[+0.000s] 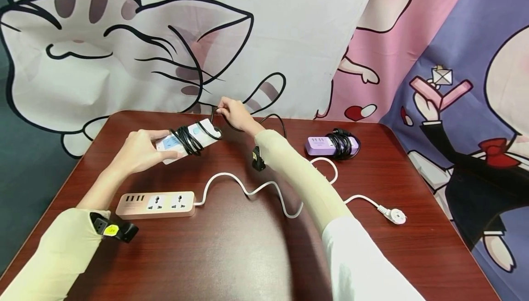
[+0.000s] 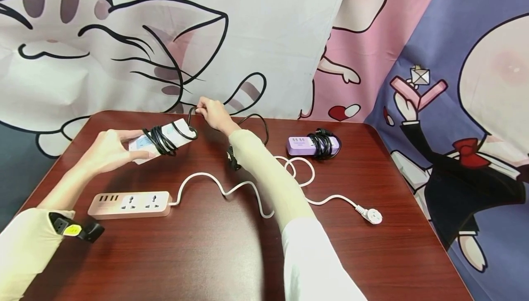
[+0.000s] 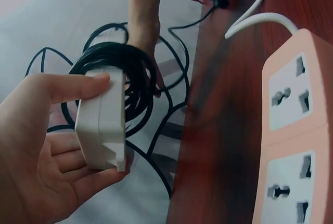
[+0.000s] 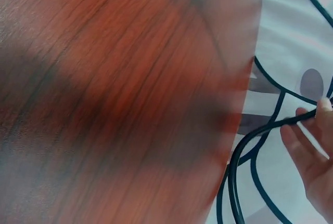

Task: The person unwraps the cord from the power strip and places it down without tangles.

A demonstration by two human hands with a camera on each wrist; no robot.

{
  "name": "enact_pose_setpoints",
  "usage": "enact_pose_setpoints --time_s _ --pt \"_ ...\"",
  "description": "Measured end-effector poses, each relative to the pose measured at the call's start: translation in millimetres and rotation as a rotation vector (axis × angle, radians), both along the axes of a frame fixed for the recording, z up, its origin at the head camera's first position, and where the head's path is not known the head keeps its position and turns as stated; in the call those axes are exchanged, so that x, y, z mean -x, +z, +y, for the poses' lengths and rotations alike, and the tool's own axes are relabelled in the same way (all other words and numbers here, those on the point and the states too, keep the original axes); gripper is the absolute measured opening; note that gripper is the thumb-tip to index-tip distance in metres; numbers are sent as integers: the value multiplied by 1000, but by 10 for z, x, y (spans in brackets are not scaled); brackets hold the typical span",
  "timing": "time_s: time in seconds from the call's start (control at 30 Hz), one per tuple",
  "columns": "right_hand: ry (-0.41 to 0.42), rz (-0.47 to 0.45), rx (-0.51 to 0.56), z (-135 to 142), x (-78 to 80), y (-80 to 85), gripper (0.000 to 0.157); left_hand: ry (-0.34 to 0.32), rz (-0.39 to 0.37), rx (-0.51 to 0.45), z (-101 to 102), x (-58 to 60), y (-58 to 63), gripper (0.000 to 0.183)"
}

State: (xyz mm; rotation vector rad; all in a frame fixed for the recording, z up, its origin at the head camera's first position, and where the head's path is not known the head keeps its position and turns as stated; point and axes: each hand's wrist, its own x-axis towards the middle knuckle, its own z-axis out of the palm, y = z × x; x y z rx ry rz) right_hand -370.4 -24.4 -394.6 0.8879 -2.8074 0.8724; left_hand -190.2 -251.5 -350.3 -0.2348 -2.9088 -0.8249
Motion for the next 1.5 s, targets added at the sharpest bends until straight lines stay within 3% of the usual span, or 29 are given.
enact_pose_setpoints --time_s 0.27,0.83,1.07,1.5 --pt "-100 60 -36 1 -70 113 15 -34 -78 79 -41 33 -60 72" --pt "-251 112 -114 22 -121 310 15 -80 -87 91 -11 53 -135 72" --pt "-234 157 -96 46 -164 386 17 -78 -62 101 -42 64 -181 70" --pt "-170 236 -66 153 -296 471 16 -43 -95 100 -46 122 -256 69"
